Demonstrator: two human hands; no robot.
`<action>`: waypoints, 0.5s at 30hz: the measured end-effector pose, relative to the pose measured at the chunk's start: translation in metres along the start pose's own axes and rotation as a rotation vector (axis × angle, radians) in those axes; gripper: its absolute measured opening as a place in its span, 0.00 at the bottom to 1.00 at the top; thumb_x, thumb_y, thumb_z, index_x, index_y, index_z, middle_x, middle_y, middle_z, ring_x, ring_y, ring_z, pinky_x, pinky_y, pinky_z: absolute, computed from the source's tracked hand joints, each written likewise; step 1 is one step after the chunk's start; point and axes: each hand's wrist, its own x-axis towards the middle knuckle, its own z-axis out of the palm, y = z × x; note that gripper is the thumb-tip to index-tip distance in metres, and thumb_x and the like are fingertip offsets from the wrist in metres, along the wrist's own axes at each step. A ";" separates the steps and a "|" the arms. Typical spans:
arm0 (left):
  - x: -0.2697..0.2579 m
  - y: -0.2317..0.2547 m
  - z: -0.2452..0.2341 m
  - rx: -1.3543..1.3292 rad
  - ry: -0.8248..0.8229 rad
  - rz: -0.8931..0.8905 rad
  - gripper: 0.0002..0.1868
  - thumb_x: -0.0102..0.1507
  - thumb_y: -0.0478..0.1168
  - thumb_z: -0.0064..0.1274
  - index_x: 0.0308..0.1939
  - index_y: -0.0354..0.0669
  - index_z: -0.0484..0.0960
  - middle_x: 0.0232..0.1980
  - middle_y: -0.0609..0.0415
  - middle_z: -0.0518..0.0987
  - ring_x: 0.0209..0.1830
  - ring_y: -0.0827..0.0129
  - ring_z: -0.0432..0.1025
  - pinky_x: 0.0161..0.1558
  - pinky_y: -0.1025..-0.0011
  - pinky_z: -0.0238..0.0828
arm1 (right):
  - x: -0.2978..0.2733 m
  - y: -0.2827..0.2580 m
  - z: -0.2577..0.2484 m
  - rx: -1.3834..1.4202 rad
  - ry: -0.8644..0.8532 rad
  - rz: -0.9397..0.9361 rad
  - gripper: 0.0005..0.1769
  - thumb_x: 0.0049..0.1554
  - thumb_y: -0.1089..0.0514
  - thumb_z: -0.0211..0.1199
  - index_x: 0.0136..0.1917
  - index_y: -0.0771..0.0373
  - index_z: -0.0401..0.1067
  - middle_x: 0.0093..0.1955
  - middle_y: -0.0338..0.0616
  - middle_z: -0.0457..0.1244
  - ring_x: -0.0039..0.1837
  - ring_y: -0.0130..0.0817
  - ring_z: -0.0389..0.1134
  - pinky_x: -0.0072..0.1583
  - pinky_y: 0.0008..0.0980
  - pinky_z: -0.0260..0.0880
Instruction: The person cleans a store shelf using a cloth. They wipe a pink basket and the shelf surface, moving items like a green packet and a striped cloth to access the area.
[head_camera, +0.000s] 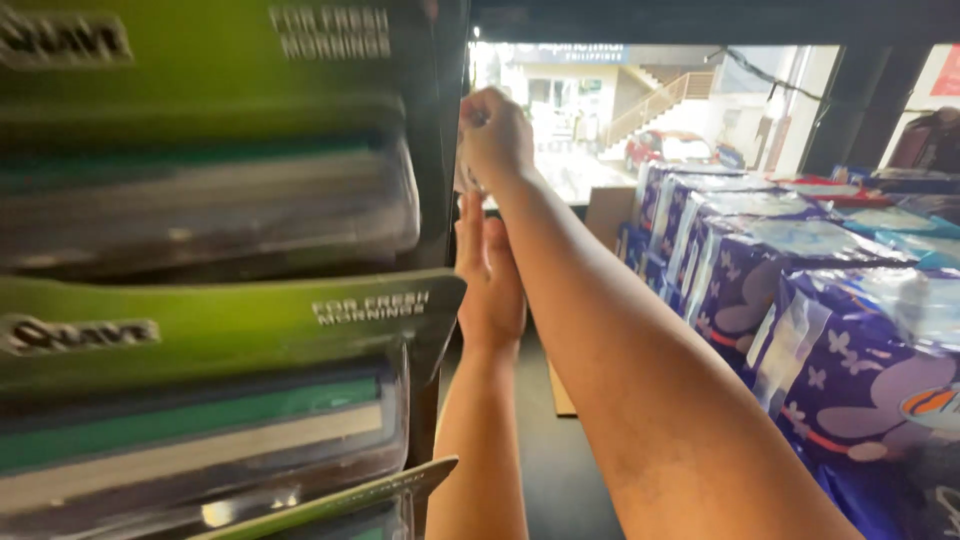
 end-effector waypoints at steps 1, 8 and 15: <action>-0.001 0.009 -0.001 0.065 0.034 0.010 0.37 0.73 0.61 0.30 0.79 0.44 0.57 0.83 0.45 0.57 0.84 0.48 0.46 0.77 0.60 0.46 | 0.012 -0.002 0.003 0.005 0.011 -0.048 0.06 0.56 0.60 0.64 0.48 0.54 0.77 0.48 0.39 0.73 0.51 0.32 0.75 0.55 0.33 0.73; 0.003 0.027 -0.004 -0.062 0.139 0.045 0.31 0.72 0.47 0.33 0.78 0.39 0.54 0.82 0.42 0.56 0.82 0.54 0.53 0.74 0.65 0.57 | 0.039 -0.026 0.003 0.164 0.153 -0.249 0.14 0.60 0.61 0.58 0.58 0.51 0.75 0.52 0.40 0.73 0.52 0.33 0.76 0.57 0.35 0.74; 0.014 -0.068 0.004 0.869 0.108 0.097 0.24 0.76 0.37 0.36 0.77 0.39 0.62 0.78 0.42 0.64 0.79 0.51 0.61 0.78 0.64 0.60 | 0.002 0.024 0.020 0.150 -0.028 -0.421 0.27 0.62 0.57 0.59 0.73 0.59 0.62 0.69 0.53 0.63 0.72 0.44 0.60 0.72 0.38 0.56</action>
